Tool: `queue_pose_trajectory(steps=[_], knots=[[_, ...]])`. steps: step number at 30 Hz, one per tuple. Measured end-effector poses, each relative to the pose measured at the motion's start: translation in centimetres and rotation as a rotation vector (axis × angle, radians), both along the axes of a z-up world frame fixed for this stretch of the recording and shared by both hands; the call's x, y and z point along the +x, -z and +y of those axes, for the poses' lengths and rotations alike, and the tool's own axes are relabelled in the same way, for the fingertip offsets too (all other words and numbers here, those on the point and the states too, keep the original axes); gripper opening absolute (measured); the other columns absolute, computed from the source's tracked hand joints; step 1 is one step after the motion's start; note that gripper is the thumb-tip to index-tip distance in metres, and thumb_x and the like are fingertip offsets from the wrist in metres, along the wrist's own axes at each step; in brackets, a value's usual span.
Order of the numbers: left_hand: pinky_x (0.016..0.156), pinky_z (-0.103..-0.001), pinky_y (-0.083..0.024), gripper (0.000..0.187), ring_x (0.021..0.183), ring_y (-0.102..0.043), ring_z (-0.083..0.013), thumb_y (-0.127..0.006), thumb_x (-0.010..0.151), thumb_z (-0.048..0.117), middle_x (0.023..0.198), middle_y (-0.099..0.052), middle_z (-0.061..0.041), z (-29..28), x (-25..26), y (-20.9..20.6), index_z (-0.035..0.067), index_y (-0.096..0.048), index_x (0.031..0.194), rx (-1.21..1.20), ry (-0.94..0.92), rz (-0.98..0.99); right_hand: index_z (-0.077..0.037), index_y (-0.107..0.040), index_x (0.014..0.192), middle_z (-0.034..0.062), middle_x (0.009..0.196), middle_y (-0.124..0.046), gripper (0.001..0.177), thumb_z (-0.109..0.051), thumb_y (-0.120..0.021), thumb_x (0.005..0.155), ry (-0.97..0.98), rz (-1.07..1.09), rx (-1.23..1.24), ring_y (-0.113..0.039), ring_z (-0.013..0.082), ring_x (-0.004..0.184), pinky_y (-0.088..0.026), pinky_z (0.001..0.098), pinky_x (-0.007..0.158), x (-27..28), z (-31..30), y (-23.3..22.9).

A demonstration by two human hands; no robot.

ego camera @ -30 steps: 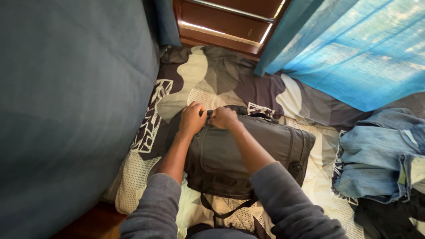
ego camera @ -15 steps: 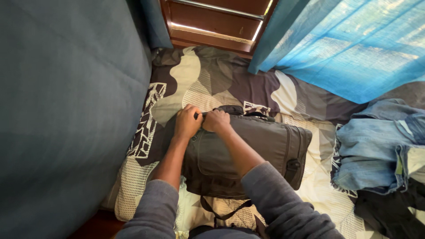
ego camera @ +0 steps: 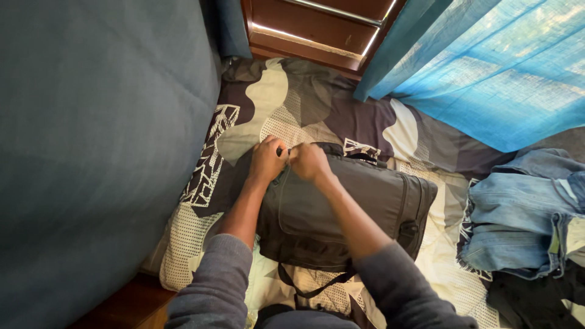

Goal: The person folds an orange shirt and places it into a black duffel bag, then zips several compartments of the bag and packs another checkered shirt.

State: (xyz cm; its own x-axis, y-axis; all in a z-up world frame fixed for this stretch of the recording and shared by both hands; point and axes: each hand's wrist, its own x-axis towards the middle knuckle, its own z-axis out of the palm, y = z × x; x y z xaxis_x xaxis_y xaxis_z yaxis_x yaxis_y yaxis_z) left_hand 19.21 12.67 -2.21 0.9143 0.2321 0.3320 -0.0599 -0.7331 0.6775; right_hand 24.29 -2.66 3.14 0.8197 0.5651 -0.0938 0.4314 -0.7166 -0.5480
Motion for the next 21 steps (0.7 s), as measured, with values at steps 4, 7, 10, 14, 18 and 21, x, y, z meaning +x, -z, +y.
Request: queue_pose_trajectory(steps=[4,7,10,14,18,21], knots=[[0.083,-0.047,-0.050,0.009,0.092,-0.065,-0.0328,-0.072,0.083,0.016,0.091,-0.067,-0.009,0.3,0.3,0.4,0.009,-0.066,0.082,-0.001,0.020,-0.001,-0.009,-0.073,0.071,0.0199,0.078,-0.071,0.017,-0.023,-0.065,0.079,-0.139,-0.040,-0.103,-0.071,0.0394,0.077,-0.057,0.0510,0.074,-5.6,0.5,-0.9],[0.082,-0.048,-0.050,0.009,0.093,-0.065,-0.0335,-0.071,0.083,0.016,0.092,-0.067,-0.010,0.1,0.4,0.8,0.008,-0.066,0.082,0.012,0.030,-0.075,-0.011,-0.072,0.070,0.0172,0.077,-0.070,0.011,-0.020,-0.067,0.069,-0.418,-0.161,-0.227,-0.070,0.0385,0.078,-0.057,0.0489,0.071,-11.0,-0.5,0.3],[0.083,-0.047,-0.051,0.008,0.094,-0.065,-0.0327,-0.071,0.084,0.016,0.093,-0.067,-0.009,0.1,0.2,0.4,0.009,-0.066,0.083,0.019,0.023,-0.073,-0.008,-0.072,0.077,0.0181,0.078,-0.070,0.011,-0.017,-0.067,0.080,-0.485,-0.128,-0.236,-0.069,0.0376,0.080,-0.055,0.0497,0.075,-16.2,-2.6,1.8],[0.084,-0.047,-0.050,0.007,0.094,-0.065,-0.0327,-0.070,0.085,0.014,0.094,-0.067,-0.009,-0.3,-0.7,-1.9,0.008,-0.066,0.086,0.056,0.034,-0.090,-0.006,-0.072,0.089,0.0175,0.083,-0.072,0.009,-0.014,-0.069,0.085,-0.202,0.042,0.197,-0.069,0.0387,0.083,-0.054,0.0490,0.073,-18.7,-6.5,0.6],[0.090,-0.048,-0.048,0.018,0.100,-0.062,-0.0367,-0.068,0.084,0.009,0.102,-0.065,-0.014,-2.1,-4.8,-5.0,0.004,-0.064,0.100,0.058,0.003,-0.369,-0.006,-0.073,0.098,0.0159,0.088,-0.074,0.015,-0.012,-0.070,0.084,0.045,0.265,0.272,-0.073,0.0337,0.082,-0.057,0.0425,0.070,-19.5,-6.6,-0.9],[0.080,-0.046,-0.052,0.017,0.091,-0.065,-0.0367,-0.066,0.093,0.011,0.098,-0.067,-0.017,-4.7,-11.4,-5.2,0.001,-0.064,0.107,-0.154,-0.045,-0.270,-0.007,-0.074,0.099,0.0153,0.086,-0.076,0.016,-0.013,-0.074,0.084,0.239,0.308,0.322,-0.076,0.0304,0.078,-0.058,0.0389,0.070,-20.2,-6.0,-1.0]])
